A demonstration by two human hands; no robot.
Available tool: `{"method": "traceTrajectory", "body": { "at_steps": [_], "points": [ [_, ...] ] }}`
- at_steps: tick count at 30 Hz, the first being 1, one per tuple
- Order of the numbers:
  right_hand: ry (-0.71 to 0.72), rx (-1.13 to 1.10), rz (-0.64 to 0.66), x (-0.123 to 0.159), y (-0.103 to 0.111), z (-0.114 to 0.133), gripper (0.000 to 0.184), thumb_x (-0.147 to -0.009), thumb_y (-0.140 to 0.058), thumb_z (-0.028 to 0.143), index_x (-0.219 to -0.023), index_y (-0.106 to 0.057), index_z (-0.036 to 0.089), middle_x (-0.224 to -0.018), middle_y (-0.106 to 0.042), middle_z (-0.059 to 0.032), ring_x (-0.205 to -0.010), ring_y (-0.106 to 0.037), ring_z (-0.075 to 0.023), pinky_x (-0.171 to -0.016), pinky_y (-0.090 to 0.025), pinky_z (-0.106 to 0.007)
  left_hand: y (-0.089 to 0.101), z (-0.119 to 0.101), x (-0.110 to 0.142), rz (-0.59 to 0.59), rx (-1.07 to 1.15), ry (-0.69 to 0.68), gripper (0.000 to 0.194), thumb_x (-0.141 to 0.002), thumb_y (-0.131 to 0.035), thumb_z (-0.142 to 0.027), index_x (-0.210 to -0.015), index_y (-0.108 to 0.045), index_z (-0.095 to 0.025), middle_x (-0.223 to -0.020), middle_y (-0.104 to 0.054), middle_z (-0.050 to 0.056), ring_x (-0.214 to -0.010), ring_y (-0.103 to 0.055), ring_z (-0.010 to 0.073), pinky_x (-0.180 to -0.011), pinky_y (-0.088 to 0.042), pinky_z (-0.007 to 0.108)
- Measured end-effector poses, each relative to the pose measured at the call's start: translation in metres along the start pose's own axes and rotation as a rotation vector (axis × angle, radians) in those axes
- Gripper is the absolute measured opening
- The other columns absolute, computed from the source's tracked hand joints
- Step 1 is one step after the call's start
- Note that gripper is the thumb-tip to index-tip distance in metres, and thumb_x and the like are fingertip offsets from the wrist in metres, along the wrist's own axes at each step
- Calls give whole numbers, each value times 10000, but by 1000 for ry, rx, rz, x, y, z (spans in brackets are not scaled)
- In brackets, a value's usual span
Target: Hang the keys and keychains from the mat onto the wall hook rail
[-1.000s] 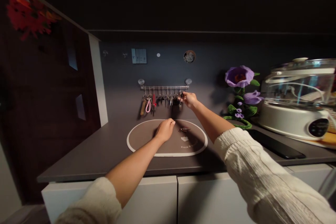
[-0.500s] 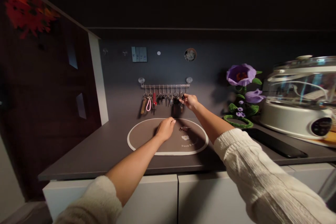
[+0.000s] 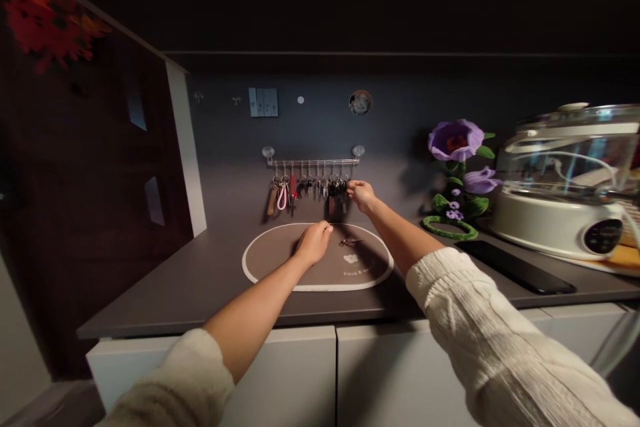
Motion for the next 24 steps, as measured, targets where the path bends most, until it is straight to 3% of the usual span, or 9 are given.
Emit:
{"method": "traceTrajectory", "body": {
  "at_steps": [5,16,24],
  "points": [
    [-14,37,3,19,8,0,84,-676,-555,99,-671,-501,163,-567,-479,42,-466,-433,-36,-478,-365,-162,-1,1,0,2,0,-12,239,-849,-347,-267,-721,-526,-172,-664,-574,12,-644,-511,121,-631,-368,236],
    [70,312,290,91,33,-16,75,-652,-605,192,-703,-571,148,-647,-554,22,-570,-438,-61,-591,-370,-191,1,-3,2,68,-54,-47,181,-824,-405,-242,-850,-573,-179,-814,-608,40,-774,-529,146,-721,-388,261],
    [170,599,427,109,43,-29,80,-627,-632,174,-703,-608,167,-642,-598,12,-602,-491,-97,-638,-364,-218,-1,0,3,116,-71,-105,152,-799,-444,-227,-842,-582,-180,-838,-609,39,-791,-520,152,-726,-394,267]
  ]
}}
Point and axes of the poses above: each hand's wrist, its own x-axis away from the middle knuckle, its own y-axis out of the back of the hand, z = x × y, the point moved 2 cm from there along -x, towards the middle knuckle
